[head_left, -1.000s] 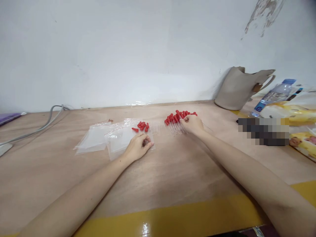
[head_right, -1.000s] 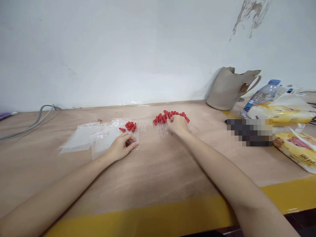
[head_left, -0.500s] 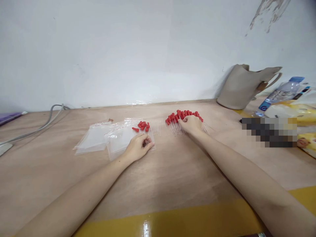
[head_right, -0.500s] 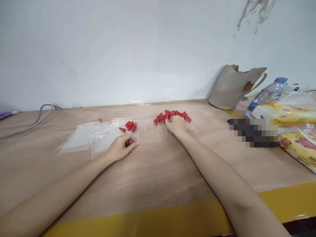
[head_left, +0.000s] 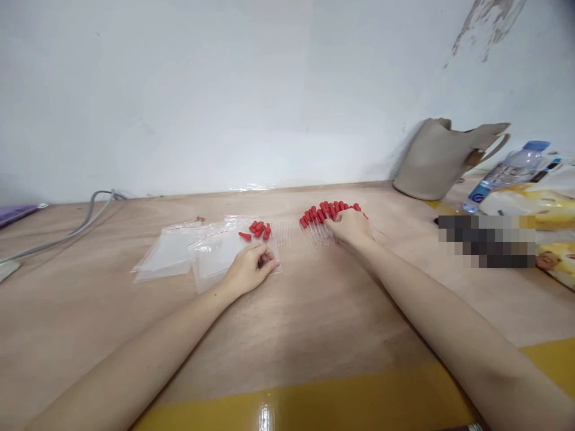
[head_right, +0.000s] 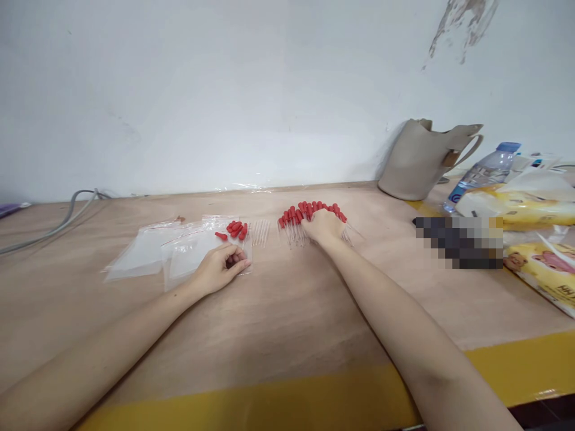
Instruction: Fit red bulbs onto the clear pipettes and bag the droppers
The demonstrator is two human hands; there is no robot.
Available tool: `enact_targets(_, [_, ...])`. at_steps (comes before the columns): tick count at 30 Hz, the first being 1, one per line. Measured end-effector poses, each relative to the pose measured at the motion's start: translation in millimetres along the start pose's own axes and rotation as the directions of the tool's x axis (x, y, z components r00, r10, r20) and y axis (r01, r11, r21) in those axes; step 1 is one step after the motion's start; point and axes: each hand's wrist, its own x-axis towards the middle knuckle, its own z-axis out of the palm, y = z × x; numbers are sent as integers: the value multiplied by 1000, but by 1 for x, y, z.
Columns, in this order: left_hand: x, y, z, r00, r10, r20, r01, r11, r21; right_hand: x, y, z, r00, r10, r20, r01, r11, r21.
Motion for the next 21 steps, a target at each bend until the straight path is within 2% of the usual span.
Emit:
enact_targets(6, [0,1,0,1000,-14,10,14,1000,2,-1,0,-3,1000,-2,19,2,1000,22])
enact_targets(11, [0,0,0,1000,-7,5,7,1000,0,-2,-1,3,995,-21,-99,25,999,38])
enact_targets(16, [0,-1,0,1000,9,4,-9,1000,11,-1,0,3,998,-28,-65,31,999,42])
enact_targets(19, [0,-1,0,1000,11,6,-11,1000,17,-8,-4,0,994,-76,-76,80,995,61])
enact_targets(21, [1,0,0,1000,7,13,-7,1000,16,-16,-10,-1,986,-154,-62,158,985,67])
